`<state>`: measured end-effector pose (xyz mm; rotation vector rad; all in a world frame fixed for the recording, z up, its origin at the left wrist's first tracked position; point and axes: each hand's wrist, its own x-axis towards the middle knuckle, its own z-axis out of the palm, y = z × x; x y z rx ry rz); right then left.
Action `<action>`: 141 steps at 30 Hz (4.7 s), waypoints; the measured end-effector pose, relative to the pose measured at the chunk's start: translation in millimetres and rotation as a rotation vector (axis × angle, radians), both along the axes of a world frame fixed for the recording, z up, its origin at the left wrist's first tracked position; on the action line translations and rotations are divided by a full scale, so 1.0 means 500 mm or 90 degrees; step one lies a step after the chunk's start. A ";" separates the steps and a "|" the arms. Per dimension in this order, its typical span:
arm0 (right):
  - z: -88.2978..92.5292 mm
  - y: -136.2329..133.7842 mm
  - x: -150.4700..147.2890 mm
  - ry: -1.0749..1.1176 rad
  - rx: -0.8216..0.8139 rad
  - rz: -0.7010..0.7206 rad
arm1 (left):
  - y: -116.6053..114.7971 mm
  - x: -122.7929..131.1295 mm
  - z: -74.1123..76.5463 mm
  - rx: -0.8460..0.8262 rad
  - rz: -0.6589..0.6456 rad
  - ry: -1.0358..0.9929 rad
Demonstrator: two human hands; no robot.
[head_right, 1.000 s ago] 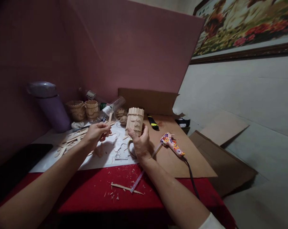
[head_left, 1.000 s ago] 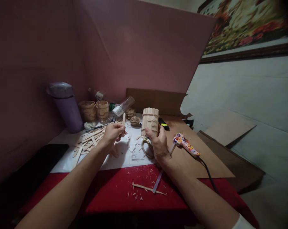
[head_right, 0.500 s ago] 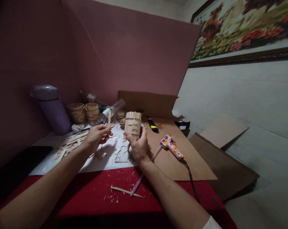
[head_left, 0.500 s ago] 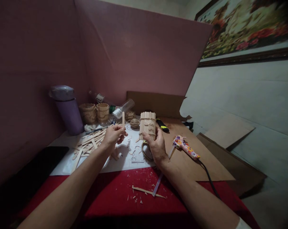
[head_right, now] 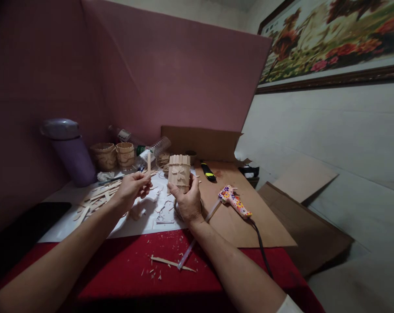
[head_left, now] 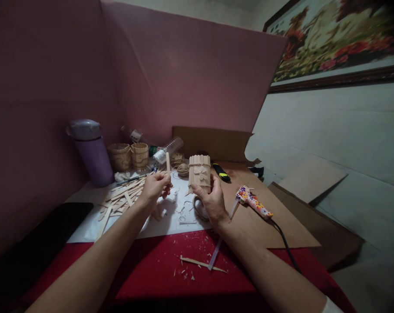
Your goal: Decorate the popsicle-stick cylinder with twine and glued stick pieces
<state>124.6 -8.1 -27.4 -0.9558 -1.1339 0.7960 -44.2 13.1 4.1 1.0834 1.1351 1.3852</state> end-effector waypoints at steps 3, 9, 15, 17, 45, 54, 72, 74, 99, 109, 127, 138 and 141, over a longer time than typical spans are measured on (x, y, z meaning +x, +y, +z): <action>0.002 -0.002 0.000 -0.009 0.002 -0.004 | -0.001 0.001 -0.002 0.006 -0.009 -0.001; 0.004 -0.004 -0.001 -0.007 0.000 -0.004 | -0.001 0.003 0.000 0.010 -0.005 0.000; 0.004 -0.002 0.000 -0.012 -0.003 -0.008 | -0.002 0.004 0.003 -0.004 -0.011 0.001; 0.003 -0.002 0.000 -0.012 0.000 -0.003 | -0.002 0.003 0.004 -0.015 -0.016 0.001; 0.029 0.050 0.073 0.077 0.051 -0.263 | 0.023 -0.044 -0.017 0.016 0.212 0.609; 0.002 -0.002 -0.028 -0.289 -0.043 -0.108 | 0.021 -0.012 -0.013 0.115 0.082 0.437; 0.068 0.121 0.137 -0.893 -0.076 -0.105 | 0.032 -0.001 -0.044 0.127 0.146 0.505; 0.061 0.133 0.141 -0.949 -0.085 -0.044 | 0.035 -0.001 -0.053 0.245 0.161 0.591; 0.167 0.091 0.208 -0.597 -0.205 0.078 | 0.017 0.013 -0.040 0.445 0.027 0.733; 0.070 0.022 0.051 -0.204 -0.170 0.192 | 0.003 0.009 -0.021 0.453 -0.040 0.514; 0.070 0.010 -0.013 -0.240 0.010 0.239 | 0.000 0.012 0.006 0.161 -0.017 -0.075; 0.041 0.002 -0.005 -0.312 0.048 0.113 | -0.009 0.002 0.023 0.096 0.015 -0.165; 0.035 -0.015 -0.009 -0.271 0.007 0.178 | -0.015 0.008 0.025 0.094 0.003 -0.172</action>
